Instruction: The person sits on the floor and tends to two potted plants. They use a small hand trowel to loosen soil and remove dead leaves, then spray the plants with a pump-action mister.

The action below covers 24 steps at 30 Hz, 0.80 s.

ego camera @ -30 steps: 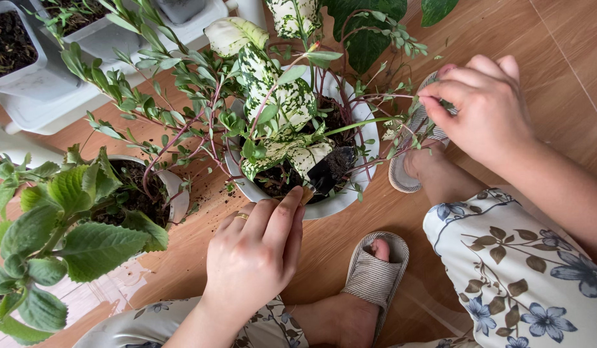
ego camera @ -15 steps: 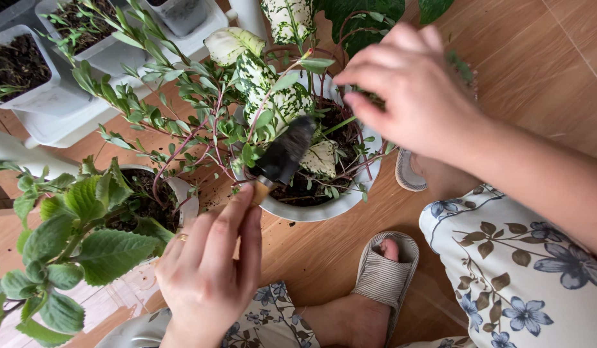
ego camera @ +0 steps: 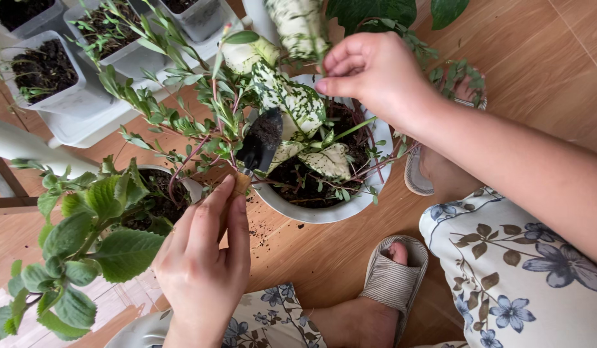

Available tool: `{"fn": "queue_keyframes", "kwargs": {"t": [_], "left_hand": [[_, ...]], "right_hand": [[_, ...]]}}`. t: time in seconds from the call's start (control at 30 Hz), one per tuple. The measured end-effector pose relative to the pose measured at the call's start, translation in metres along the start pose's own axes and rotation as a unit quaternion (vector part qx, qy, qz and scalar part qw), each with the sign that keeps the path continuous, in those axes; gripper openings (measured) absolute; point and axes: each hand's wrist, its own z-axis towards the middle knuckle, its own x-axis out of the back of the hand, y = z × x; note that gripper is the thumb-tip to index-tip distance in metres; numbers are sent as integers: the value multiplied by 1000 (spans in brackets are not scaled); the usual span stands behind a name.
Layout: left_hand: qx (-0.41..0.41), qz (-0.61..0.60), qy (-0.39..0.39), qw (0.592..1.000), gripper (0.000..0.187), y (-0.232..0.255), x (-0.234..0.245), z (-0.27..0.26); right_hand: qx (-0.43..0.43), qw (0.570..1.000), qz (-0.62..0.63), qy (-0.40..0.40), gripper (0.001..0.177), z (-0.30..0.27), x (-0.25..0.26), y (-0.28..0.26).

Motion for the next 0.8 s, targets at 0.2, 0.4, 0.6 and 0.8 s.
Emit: {"fn": "queue_keyframes", "kwargs": {"t": [0.2,0.4,0.6,0.8], "left_hand": [[5,-5,-3,1000,21,-1,-1,0],[7,6,-2,1000,21,-3,0,0],[-27,9,5,1000,20,0,-1,2],[-41,14,10,999,21,-5,-4,0]], "right_hand": [[31,998,-44,39,13,-21,7,-3],[-67,995,16,73,9,-42,20,6],[-123,984,-116,64,22,-42,30,0],[188,854,-470,125,44,-44,41,-85]]}}
